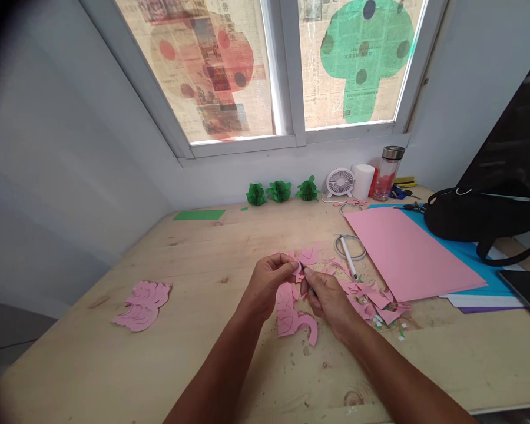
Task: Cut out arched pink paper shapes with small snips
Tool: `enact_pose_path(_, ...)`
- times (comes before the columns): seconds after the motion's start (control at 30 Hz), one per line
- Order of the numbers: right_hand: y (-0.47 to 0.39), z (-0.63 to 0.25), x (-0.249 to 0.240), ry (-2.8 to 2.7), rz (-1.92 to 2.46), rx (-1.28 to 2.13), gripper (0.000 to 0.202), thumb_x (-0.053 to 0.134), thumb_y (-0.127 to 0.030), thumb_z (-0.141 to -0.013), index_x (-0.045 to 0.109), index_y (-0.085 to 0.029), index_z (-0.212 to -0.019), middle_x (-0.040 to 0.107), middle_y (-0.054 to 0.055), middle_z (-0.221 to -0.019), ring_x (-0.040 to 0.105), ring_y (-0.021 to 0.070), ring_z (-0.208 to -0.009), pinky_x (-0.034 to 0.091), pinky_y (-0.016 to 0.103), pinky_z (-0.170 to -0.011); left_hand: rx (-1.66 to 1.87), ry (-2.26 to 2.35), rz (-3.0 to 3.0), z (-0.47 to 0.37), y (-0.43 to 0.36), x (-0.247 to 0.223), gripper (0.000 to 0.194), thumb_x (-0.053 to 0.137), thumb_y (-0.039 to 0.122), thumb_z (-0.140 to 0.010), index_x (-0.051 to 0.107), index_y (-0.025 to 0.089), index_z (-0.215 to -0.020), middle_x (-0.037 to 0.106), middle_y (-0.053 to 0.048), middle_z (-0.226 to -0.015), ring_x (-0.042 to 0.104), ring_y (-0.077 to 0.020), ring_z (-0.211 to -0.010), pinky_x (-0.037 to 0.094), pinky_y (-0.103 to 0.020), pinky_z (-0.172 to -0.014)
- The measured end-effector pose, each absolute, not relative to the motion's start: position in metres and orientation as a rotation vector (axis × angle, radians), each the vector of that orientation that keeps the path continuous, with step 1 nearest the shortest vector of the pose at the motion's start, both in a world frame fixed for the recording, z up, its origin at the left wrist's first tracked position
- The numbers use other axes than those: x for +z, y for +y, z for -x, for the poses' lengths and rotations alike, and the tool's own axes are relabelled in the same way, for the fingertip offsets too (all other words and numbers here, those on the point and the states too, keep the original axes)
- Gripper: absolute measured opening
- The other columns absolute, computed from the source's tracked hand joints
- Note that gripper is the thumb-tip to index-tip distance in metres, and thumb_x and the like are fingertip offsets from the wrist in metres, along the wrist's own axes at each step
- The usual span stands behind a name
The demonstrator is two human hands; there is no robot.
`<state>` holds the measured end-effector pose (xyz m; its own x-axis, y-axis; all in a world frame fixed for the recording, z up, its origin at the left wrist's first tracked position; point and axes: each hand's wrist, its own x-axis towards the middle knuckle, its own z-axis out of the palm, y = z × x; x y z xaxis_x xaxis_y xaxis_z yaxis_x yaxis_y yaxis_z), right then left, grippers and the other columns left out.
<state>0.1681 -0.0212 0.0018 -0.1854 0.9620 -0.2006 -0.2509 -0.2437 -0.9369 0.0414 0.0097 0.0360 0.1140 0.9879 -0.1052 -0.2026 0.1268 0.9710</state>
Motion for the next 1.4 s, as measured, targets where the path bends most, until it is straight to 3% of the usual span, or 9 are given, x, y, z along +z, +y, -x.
enact_pose_path(1.4, -0.0210, -0.1692, 0.0041, -0.984, 1.092, 1.580, 0.046, 0.052, -0.057, -0.082, 0.052, -0.016, -0.059, 0.025, -0.010, -0.037, 0.013, 0.0045, -0.035, 0.009, 0.020, -0.036, 1.130, 1.014, -1.021, -0.0433, 0.0074, 0.0375, 0.016, 0.066, 0.023, -0.057, 0.055, 0.014, -0.049, 0.051, 0.002, -0.052, 0.048, -0.0076, -0.049, 0.042, -0.021, -0.052)
